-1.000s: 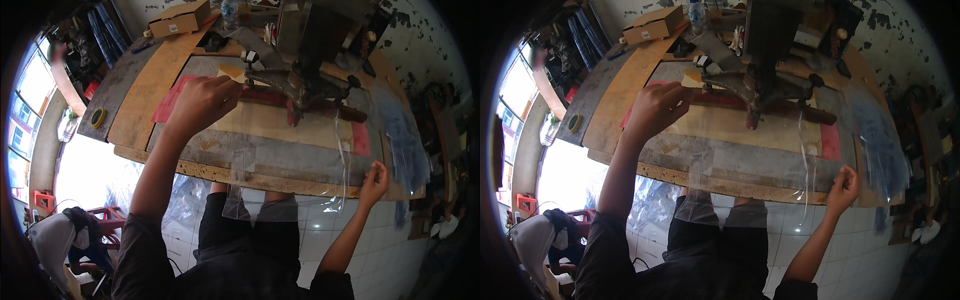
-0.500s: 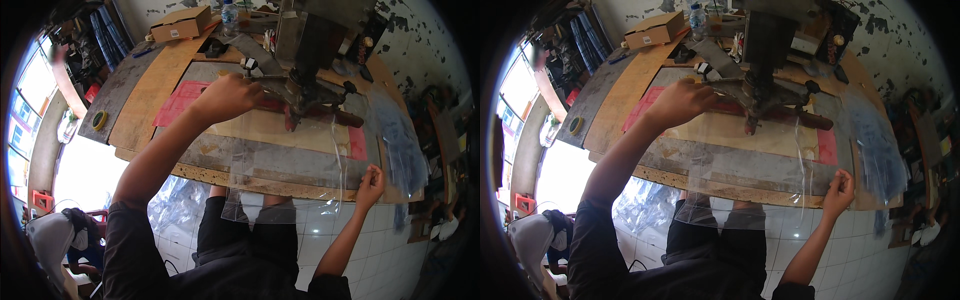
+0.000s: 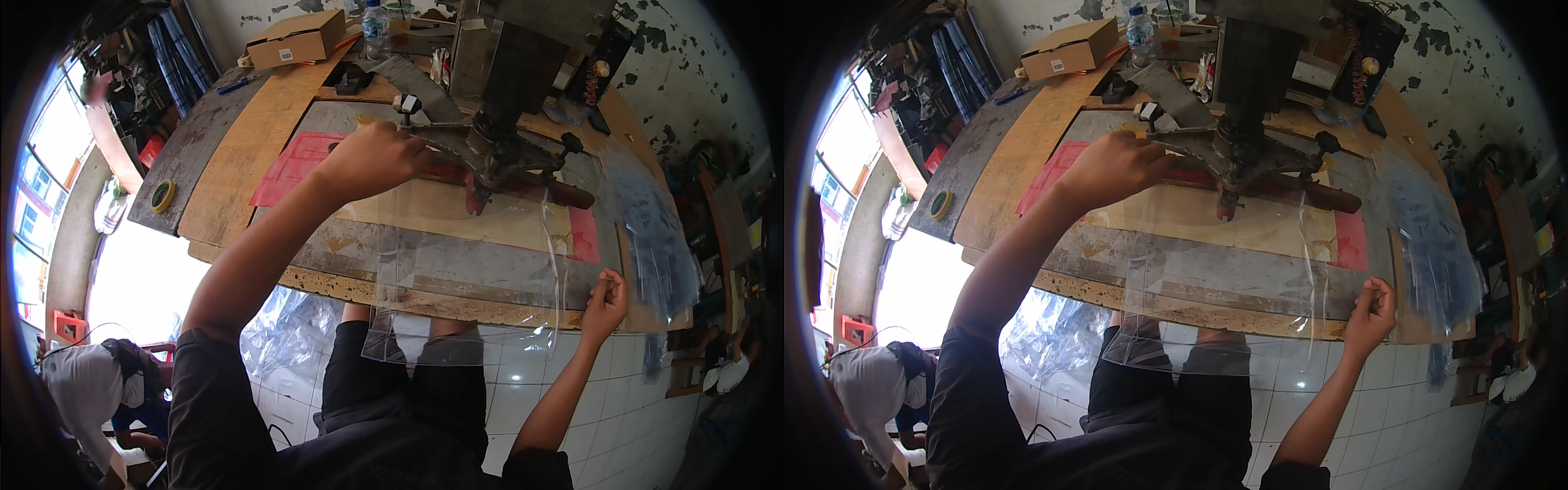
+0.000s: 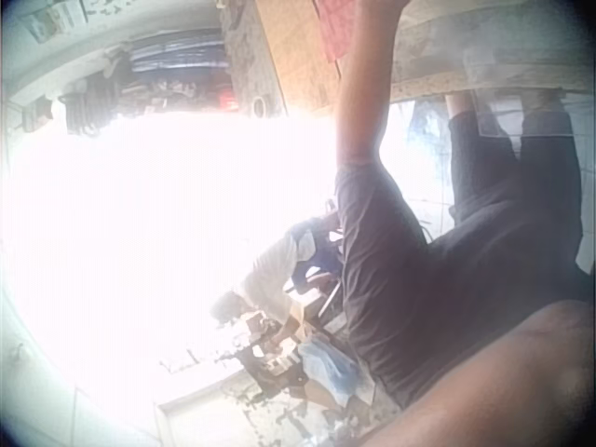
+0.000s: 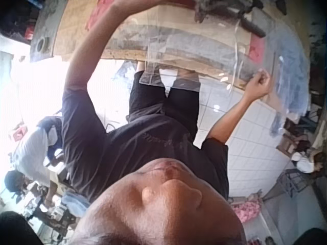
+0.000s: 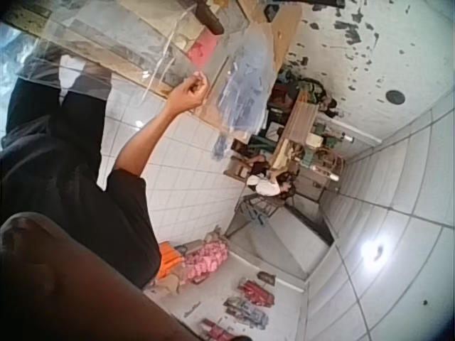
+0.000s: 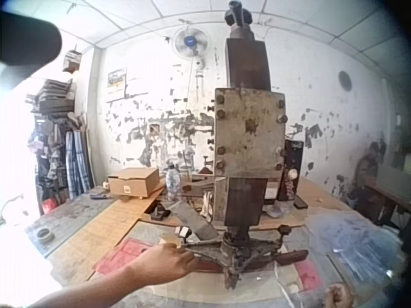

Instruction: The person positions transparent plastic sheets on the worktable and smooths, folds, and aligns them under the press by hand.

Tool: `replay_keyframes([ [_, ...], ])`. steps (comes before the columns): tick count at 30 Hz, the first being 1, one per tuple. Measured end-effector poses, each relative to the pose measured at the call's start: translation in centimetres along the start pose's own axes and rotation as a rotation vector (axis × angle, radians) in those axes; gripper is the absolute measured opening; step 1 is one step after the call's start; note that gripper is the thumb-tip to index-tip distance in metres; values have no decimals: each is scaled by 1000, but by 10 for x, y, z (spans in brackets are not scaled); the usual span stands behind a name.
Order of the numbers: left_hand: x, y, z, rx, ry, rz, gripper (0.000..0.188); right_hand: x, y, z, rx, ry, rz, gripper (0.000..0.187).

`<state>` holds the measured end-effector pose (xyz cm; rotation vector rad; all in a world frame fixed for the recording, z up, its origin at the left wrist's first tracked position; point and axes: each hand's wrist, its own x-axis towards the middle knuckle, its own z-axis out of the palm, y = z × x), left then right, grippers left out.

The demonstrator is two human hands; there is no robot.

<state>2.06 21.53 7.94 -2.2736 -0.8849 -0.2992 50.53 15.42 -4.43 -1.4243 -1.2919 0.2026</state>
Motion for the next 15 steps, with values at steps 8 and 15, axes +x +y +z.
replay_keyframes([
  [8,-8,-2,-2,-123,90,-58,19,0,-1,1,8,3,-8,15],
  [15,-9,5,-11,-488,216,-319,14,0,5,-2,9,-5,-18,14],
])
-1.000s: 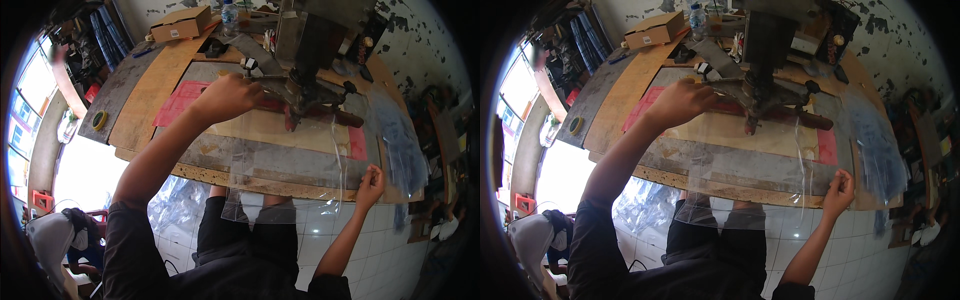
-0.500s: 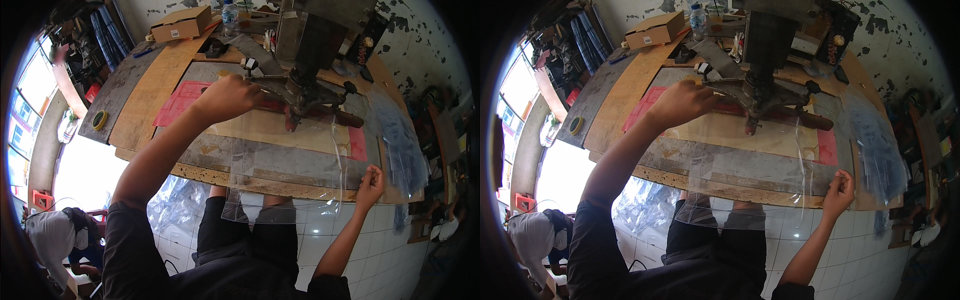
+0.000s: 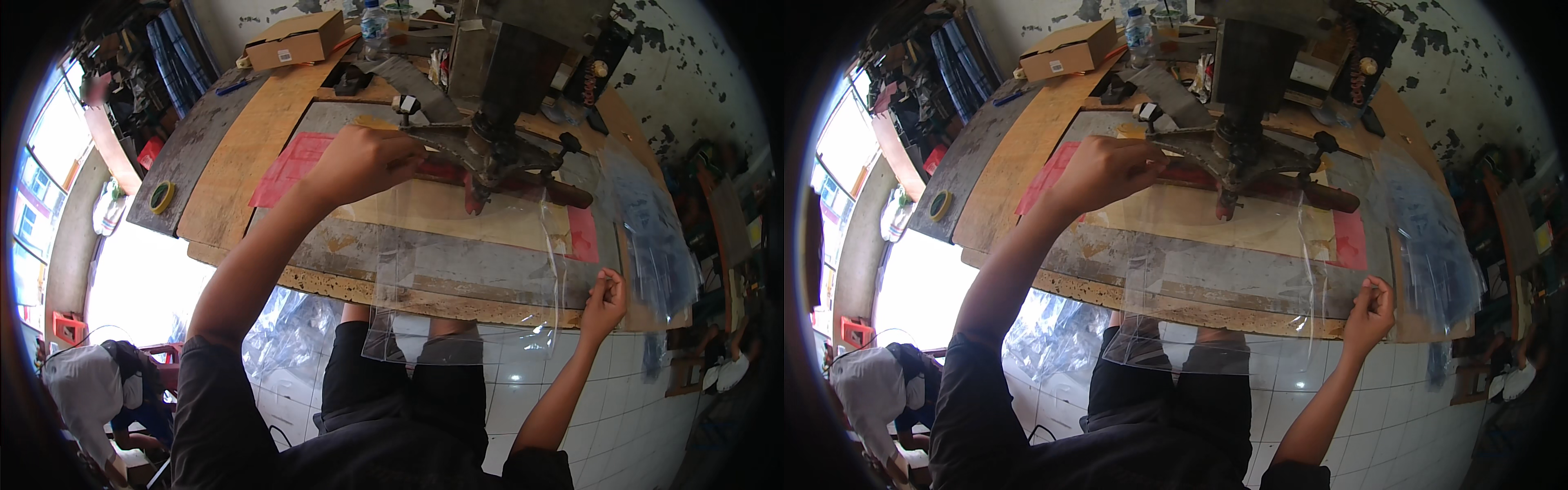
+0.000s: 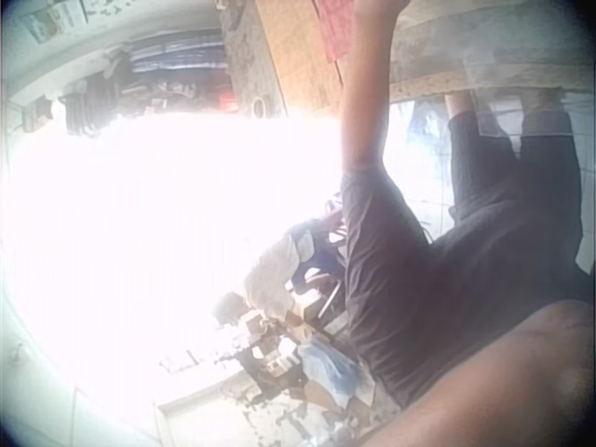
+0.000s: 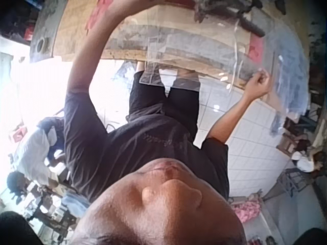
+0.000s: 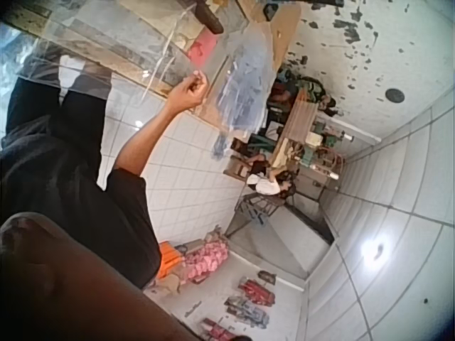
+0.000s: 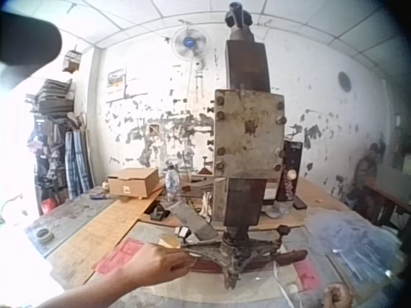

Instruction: The person positions transparent plastic sheets on the worktable and smooths, folds, and aligns them under the press by hand.

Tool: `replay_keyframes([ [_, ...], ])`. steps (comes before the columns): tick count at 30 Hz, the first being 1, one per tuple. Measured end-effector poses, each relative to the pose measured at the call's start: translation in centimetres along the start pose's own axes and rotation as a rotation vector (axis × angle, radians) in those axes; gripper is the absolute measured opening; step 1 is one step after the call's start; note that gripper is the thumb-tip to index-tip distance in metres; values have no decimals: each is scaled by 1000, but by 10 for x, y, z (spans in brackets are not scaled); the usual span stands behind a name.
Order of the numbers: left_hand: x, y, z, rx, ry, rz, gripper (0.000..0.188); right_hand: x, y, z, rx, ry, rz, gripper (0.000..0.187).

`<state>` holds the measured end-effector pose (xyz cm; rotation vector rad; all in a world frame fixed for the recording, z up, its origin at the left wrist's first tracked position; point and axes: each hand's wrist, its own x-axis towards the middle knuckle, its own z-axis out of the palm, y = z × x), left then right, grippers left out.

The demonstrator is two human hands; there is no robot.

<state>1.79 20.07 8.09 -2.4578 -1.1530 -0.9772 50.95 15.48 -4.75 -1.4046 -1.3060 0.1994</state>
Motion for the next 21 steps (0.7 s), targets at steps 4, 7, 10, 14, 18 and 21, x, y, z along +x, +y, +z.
replay_keyframes([
  [4,-6,0,3,-106,25,-113,14,0,-3,2,4,-2,2,14],
  [7,-6,2,0,-128,11,-153,15,0,-5,2,-4,0,9,14],
  [10,-7,3,-1,-152,21,-167,15,0,-1,1,-9,-2,-5,14],
  [14,-15,10,-7,-142,-58,-224,18,0,-2,1,-28,-4,-10,15],
  [18,-32,39,-4,67,63,-59,28,-1,-1,2,-7,12,9,15],
  [21,-55,62,0,14,-57,-139,32,-1,-9,2,-29,18,42,15],
])
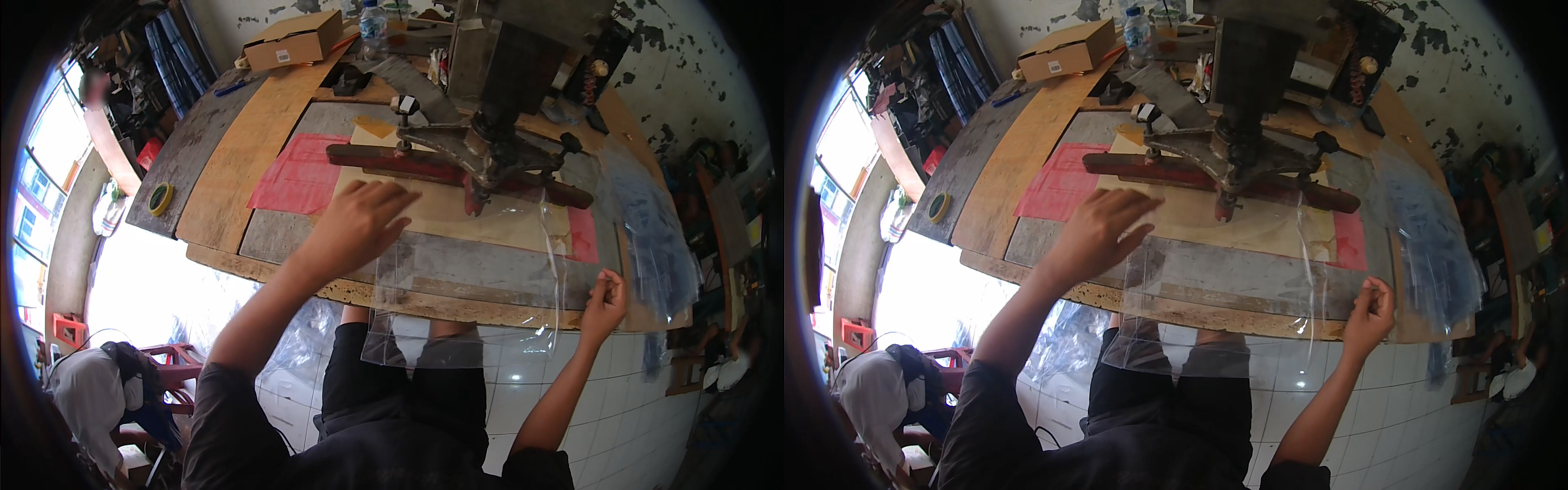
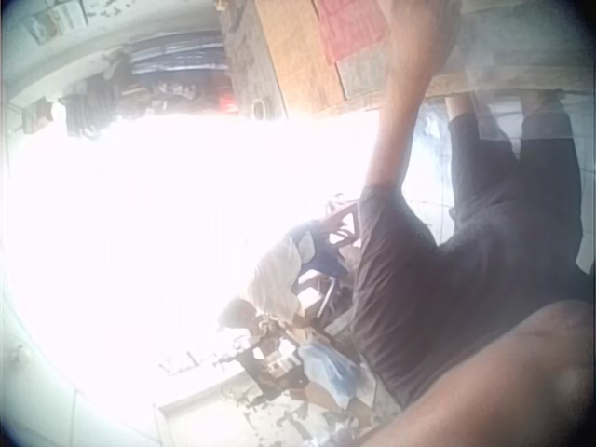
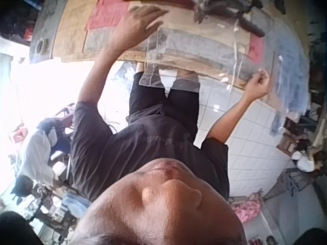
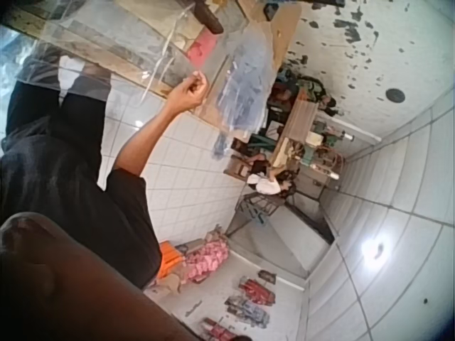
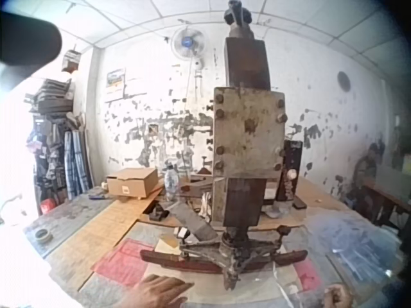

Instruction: The person positions transparent plastic sheets on the worktable and smooths, folds, and aligns them under the press by hand.

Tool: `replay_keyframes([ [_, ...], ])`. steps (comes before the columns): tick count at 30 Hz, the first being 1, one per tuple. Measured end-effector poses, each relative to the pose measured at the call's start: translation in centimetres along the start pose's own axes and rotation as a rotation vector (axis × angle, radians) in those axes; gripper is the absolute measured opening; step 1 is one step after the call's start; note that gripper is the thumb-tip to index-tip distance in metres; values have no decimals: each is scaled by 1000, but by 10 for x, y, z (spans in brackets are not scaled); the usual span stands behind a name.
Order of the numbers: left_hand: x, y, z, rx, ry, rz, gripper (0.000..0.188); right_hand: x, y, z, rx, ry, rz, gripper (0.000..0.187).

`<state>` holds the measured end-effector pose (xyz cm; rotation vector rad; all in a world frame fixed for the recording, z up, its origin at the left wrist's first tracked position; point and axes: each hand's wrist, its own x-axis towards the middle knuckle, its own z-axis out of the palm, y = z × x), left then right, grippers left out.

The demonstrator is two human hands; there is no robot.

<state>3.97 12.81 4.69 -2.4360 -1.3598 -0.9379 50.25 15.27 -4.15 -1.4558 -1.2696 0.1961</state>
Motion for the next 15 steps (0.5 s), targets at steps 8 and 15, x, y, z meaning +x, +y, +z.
replay_keyframes([
  [8,-37,34,15,-34,5,36,28,0,2,0,12,-7,1,16],
  [15,-46,31,28,-150,15,-18,30,0,5,-1,24,-5,-18,15],
])
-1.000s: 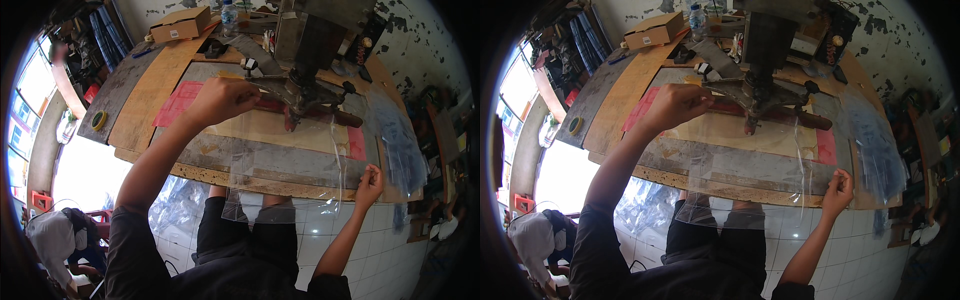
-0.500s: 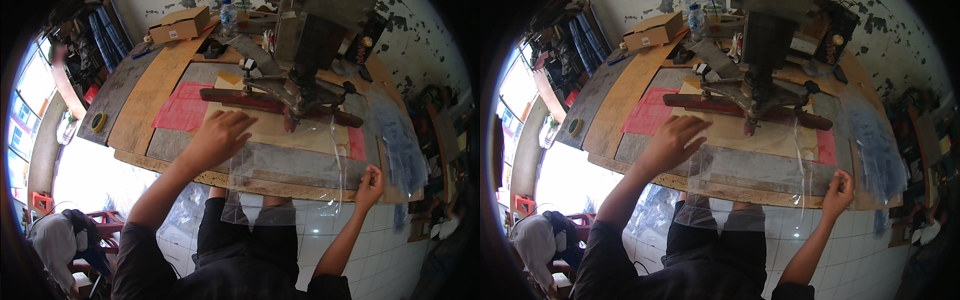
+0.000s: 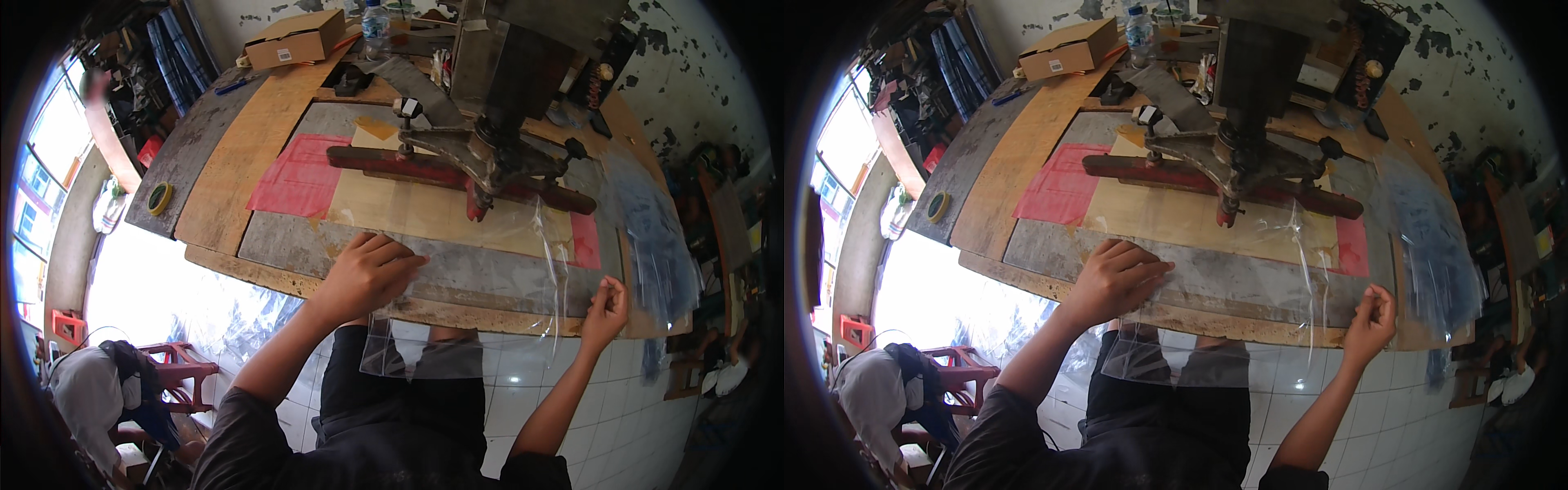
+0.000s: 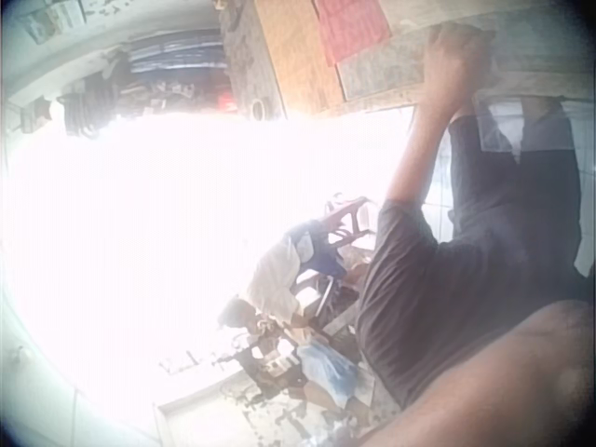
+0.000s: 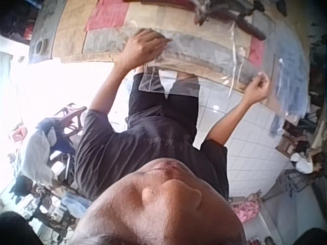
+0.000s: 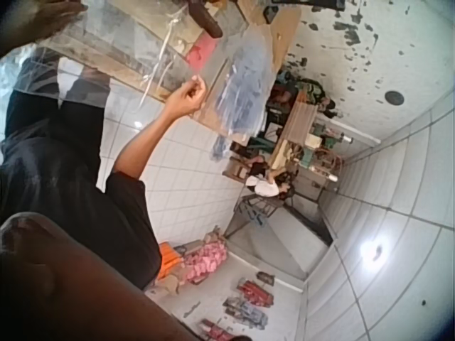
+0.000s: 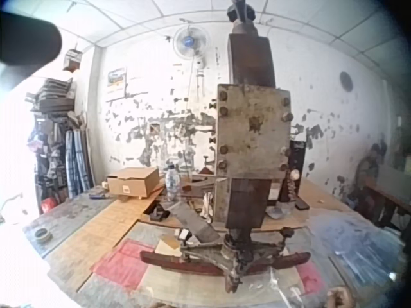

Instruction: The person positions transparent plastic sheets on the worktable and smooths, folds, and aligns them under the press by hand.

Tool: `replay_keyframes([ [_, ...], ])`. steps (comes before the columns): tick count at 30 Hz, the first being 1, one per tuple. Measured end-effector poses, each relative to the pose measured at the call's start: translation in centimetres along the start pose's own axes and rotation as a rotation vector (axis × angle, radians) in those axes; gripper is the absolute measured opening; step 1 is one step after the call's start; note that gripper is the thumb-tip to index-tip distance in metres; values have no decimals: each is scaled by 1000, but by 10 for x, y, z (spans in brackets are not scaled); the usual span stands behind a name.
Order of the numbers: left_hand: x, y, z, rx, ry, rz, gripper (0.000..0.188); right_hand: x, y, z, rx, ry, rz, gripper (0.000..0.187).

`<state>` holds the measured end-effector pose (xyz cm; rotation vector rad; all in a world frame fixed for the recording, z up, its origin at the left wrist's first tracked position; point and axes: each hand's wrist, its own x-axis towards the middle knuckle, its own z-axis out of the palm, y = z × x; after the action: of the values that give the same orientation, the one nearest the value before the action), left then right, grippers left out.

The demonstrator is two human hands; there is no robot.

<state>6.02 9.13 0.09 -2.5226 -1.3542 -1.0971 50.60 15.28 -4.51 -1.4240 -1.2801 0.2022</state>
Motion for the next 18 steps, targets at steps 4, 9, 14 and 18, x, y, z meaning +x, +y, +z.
replay_keyframes([
  [4,-1,1,-2,-58,-31,-62,29,0,-1,3,5,10,0,15],
  [9,5,6,-5,-9,37,-112,28,-1,-1,1,-3,17,4,16],
  [14,-4,1,5,-136,-20,-201,30,0,0,2,1,38,1,16],
  [18,-4,2,5,-135,-7,-214,30,0,0,2,27,37,4,16],
])
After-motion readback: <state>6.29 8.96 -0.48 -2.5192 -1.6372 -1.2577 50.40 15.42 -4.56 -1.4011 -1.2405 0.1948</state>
